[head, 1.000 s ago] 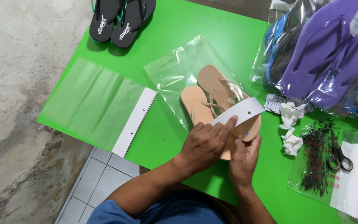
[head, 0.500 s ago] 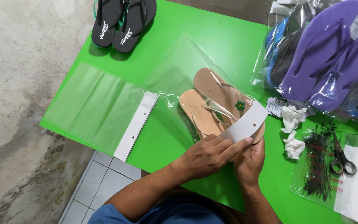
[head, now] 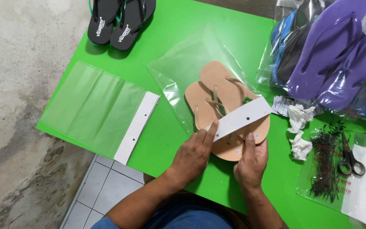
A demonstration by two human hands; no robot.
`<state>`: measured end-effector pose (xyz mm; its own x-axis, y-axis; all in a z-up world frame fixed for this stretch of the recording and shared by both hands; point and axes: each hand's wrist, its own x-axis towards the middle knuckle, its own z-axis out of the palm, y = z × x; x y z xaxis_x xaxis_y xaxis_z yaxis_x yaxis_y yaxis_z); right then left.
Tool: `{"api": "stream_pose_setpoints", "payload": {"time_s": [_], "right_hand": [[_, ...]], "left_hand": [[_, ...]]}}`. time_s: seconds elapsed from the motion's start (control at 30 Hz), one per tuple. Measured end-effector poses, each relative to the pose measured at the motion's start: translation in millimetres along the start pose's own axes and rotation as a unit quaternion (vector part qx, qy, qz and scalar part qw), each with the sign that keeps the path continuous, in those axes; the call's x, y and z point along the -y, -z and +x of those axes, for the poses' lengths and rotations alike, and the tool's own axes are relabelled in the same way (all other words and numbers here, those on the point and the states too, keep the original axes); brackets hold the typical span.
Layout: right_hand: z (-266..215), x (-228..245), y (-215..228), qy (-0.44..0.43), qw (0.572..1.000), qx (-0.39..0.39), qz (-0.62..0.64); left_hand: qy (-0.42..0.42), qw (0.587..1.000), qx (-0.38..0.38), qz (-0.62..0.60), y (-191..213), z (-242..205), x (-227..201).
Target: The person places a pair of beige flip-flops into a clear plastic bag, inserts a white cardboard header, and secures it with a zip tie. They then wipe a pair of black flip-flops with a tissue and place them on the table.
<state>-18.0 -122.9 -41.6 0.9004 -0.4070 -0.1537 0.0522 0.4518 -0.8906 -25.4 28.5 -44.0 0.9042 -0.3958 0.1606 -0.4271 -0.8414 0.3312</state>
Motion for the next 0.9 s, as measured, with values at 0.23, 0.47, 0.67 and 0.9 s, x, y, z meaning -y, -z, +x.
{"api": "stream_pose_setpoints", "payload": {"time_s": [0.23,0.47,0.67,0.9], "right_hand": [[5,-8,3,-0.008,1.0,-0.013,0.013],[12,-15,14,-0.015,0.998,-0.043,0.046],[4,0,6,0.034,0.998,-0.048,0.02],[-2,7,6,0.13,0.989,-0.036,-0.057]], "left_hand": [[-0.013,0.989,-0.15,-0.007,41,26,-19],[-0.033,0.961,-0.253,0.107,2,55,-21],[-0.065,0.951,-0.272,0.133,6,70,-31],[-0.132,0.926,-0.309,0.17,10,87,-37]]}}
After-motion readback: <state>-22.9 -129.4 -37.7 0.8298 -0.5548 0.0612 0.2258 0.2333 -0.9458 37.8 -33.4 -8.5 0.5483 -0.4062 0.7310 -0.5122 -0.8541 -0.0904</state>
